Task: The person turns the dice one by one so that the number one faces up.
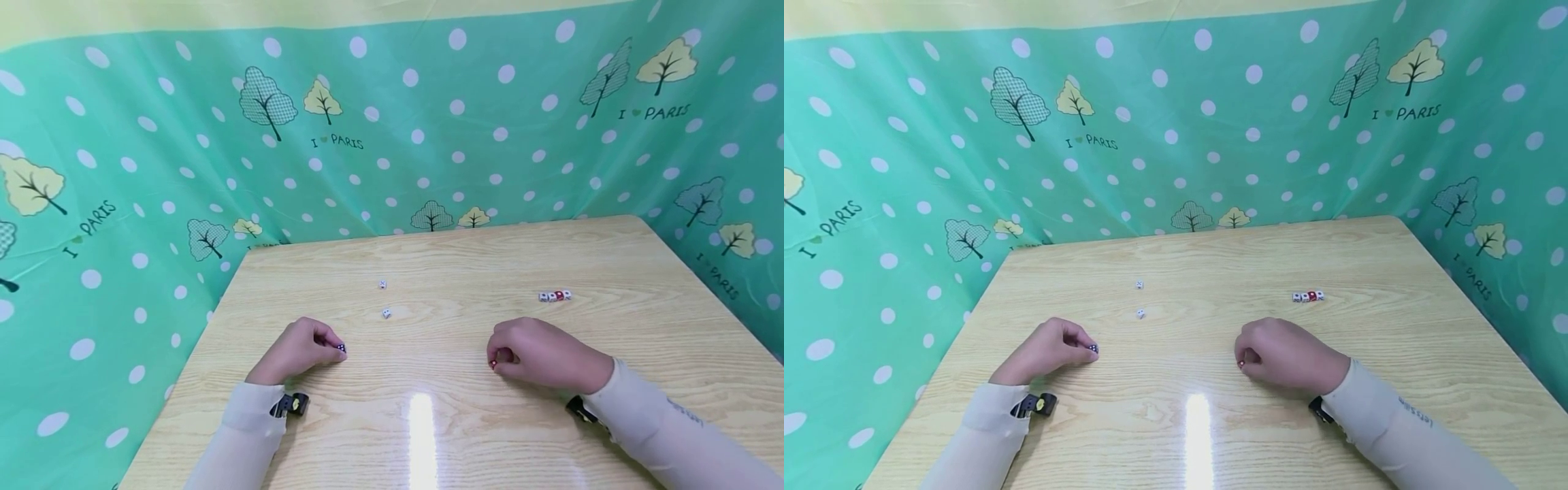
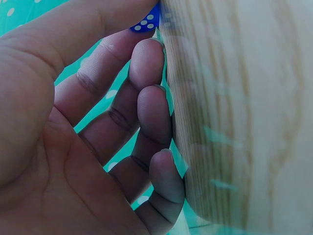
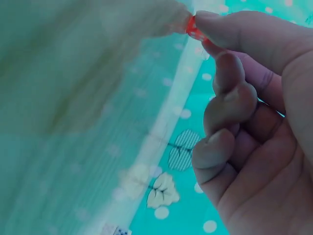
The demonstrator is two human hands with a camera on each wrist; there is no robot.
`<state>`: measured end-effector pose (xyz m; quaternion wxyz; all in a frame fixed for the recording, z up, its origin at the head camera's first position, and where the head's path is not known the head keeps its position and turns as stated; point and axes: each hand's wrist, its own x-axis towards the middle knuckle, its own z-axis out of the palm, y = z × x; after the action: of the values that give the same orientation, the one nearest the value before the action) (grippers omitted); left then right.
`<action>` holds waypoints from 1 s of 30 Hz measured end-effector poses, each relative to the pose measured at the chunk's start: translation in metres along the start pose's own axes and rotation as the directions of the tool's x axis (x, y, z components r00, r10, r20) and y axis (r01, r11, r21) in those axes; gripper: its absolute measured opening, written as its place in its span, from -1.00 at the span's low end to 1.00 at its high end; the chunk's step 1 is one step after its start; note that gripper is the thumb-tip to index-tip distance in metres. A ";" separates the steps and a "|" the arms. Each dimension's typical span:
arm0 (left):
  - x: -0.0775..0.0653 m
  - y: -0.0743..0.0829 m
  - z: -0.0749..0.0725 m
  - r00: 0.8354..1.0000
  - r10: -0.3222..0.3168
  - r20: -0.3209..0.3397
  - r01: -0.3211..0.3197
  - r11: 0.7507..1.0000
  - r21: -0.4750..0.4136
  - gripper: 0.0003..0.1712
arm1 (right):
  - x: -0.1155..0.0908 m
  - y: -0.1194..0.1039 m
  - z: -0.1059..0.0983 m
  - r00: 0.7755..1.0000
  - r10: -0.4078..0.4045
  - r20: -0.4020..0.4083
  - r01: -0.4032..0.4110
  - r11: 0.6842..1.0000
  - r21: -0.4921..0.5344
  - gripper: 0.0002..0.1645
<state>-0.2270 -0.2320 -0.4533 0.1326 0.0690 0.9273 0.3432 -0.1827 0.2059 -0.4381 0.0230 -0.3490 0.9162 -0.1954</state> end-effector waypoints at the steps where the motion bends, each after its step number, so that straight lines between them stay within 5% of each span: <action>1: 0.000 0.000 0.000 1.000 -0.002 -0.001 0.002 1.000 -0.001 -0.87 | 0.000 0.002 -0.001 1.000 0.011 -0.008 -0.011 1.000 -0.010 -0.79; 9: 0.000 -0.001 0.002 1.000 -0.009 -0.006 0.009 1.000 -0.008 -0.86 | 0.001 0.029 -0.006 0.991 0.104 -0.087 -0.109 0.993 -0.051 -0.80; 21: 0.000 0.001 0.000 1.000 -0.002 -0.005 0.002 1.000 0.005 -0.87 | 0.000 0.064 -0.022 0.935 0.302 -0.183 -0.321 0.943 -0.085 -0.91; 30: 0.000 0.001 -0.002 1.000 -0.004 0.002 0.004 1.000 0.001 -0.87 | 0.002 0.083 -0.035 0.909 0.369 -0.194 -0.392 0.915 -0.093 -0.96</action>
<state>-0.2270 -0.2321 -0.4511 0.1340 0.0677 0.9274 0.3427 -0.2429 0.2727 -0.4369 -0.0412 -0.1459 0.9759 -0.1567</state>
